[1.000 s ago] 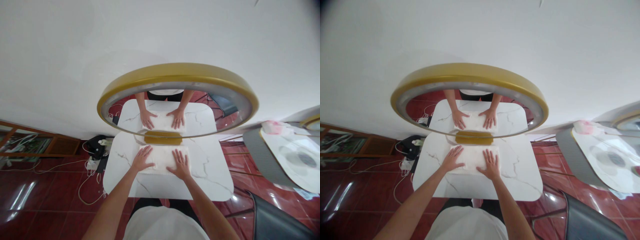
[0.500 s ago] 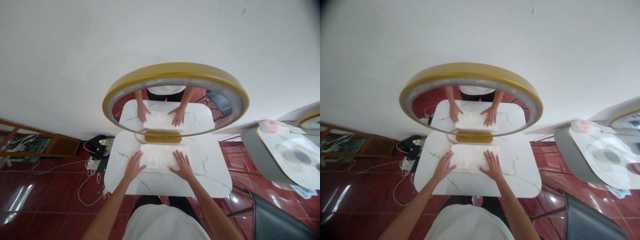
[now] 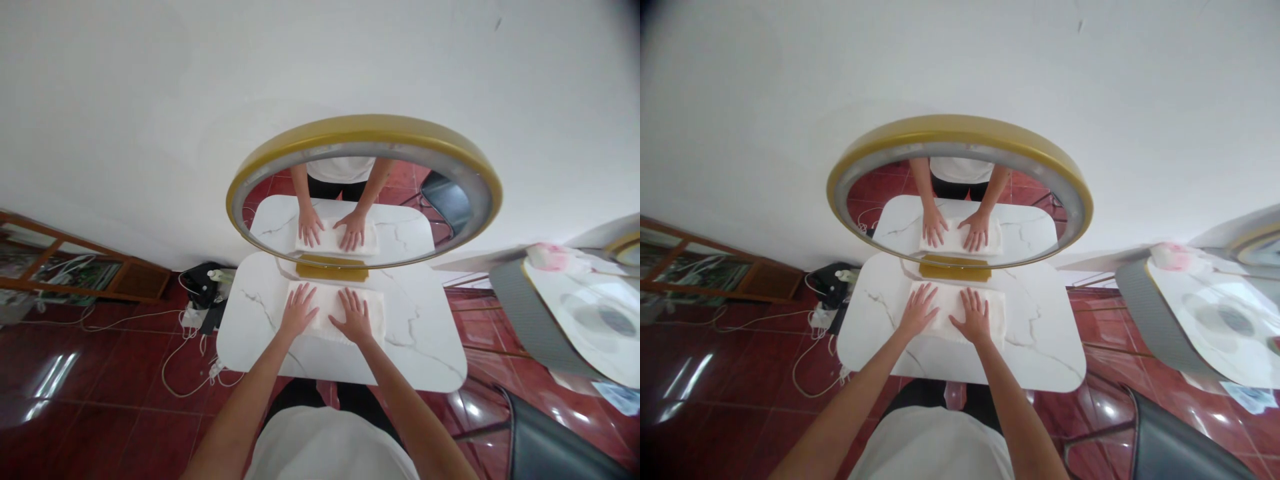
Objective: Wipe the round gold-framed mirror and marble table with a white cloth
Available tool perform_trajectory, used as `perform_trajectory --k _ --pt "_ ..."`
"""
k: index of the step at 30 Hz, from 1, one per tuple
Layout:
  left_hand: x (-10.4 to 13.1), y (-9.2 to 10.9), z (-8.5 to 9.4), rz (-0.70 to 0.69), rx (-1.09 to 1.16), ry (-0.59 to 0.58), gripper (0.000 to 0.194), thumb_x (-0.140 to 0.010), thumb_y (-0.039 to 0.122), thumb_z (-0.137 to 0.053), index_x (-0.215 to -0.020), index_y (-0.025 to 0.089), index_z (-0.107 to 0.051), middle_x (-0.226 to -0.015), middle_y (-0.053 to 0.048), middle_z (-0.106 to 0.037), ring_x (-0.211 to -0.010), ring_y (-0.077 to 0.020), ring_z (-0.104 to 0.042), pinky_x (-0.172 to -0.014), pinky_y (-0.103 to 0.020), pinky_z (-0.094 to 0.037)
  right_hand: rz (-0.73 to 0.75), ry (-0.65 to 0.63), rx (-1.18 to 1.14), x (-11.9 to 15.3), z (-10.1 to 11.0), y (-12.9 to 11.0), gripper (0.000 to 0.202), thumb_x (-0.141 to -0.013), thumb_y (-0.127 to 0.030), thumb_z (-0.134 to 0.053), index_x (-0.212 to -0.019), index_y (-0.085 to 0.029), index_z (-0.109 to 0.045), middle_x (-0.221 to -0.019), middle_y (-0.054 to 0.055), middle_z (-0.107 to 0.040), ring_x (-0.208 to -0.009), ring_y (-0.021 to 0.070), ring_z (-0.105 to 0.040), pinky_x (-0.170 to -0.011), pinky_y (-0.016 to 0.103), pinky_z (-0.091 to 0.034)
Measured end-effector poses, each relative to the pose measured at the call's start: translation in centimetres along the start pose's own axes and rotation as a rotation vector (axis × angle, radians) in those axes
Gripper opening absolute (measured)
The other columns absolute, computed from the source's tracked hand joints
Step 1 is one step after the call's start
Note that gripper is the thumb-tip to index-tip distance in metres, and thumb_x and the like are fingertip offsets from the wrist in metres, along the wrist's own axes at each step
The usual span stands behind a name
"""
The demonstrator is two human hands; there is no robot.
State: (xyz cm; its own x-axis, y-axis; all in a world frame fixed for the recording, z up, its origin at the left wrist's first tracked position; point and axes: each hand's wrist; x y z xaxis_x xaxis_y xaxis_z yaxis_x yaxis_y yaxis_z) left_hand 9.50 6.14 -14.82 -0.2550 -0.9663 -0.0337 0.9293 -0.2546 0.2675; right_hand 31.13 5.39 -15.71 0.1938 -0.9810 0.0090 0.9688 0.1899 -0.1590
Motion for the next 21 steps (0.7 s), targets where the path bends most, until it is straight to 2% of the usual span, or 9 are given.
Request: perform_trajectory --k 2,5,10,16,21 --pt "-0.8 0.3 -1.1 0.01 -0.006 -0.016 0.067 -0.089 0.051 -0.044 -0.146 0.034 -0.015 -0.152 0.0 -0.024 -0.139 -0.0268 -0.023 -0.11 -0.049 -0.026 -0.022 -0.013 0.017 0.0 -0.5 -0.4 0.08 -0.085 -0.059 -0.041 -0.147 -0.027 -0.002 -0.154 0.001 -0.009 -0.141 0.0247 -0.009 -0.111 0.051 -0.009" --pt "0.1 0.0 -2.1 0.002 -0.01 -0.02 0.069 -0.087 0.055 -0.044 -0.146 0.034 -0.013 -0.152 -0.001 -0.023 -0.138 -0.0271 -0.024 -0.109 -0.05 -0.026 -0.006 -0.01 0.031 0.8 -0.7 0.0 0.079 -0.085 -0.059 -0.041 -0.147 -0.028 -0.001 -0.154 -0.001 -0.009 -0.141 0.0235 -0.008 -0.112 0.05 -0.007" --pt "4.1 -0.3 -1.8 -0.067 -0.029 -0.034 0.076 -0.084 0.064 -0.042 -0.147 0.031 -0.014 -0.153 -0.002 -0.021 -0.139 -0.0254 -0.022 -0.112 -0.045 -0.022 0.091 -0.022 0.013 3.7 -0.1 0.7 0.082 -0.083 -0.06 -0.042 -0.147 -0.029 -0.001 -0.153 -0.001 -0.012 -0.141 0.0253 -0.009 -0.112 0.051 -0.006" --pt "9.7 0.9 -1.2 -0.089 -0.026 -0.072 0.082 -0.081 0.067 -0.045 -0.146 0.027 -0.017 -0.152 -0.005 -0.023 -0.139 -0.0271 -0.021 -0.112 -0.045 -0.019 0.141 -0.056 -0.029 8.7 -0.1 0.1 0.082 -0.083 -0.06 -0.043 -0.147 -0.027 -0.005 -0.153 0.001 -0.015 -0.14 0.026 -0.01 -0.112 0.052 -0.006" --pt "12.1 1.5 -0.6 -0.11 -0.014 -0.095 0.094 -0.073 0.073 -0.048 -0.147 0.023 -0.019 -0.152 -0.008 -0.022 -0.139 -0.0303 -0.018 -0.112 -0.046 -0.015 0.194 -0.07 -0.026 10.8 -0.4 0.1 0.082 -0.083 -0.059 -0.042 -0.147 -0.024 -0.007 -0.153 0.004 -0.016 -0.14 0.0278 -0.01 -0.111 0.054 -0.004"
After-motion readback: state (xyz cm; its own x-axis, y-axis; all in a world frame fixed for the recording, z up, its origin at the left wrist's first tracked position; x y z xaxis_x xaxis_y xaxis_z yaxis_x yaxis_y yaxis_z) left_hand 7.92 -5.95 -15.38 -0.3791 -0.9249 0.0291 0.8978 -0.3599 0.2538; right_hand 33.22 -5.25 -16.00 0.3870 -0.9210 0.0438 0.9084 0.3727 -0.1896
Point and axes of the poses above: each hand's wrist, its own x-axis away from the middle knuckle, its own z-axis out of the back of the hand, y = z × x
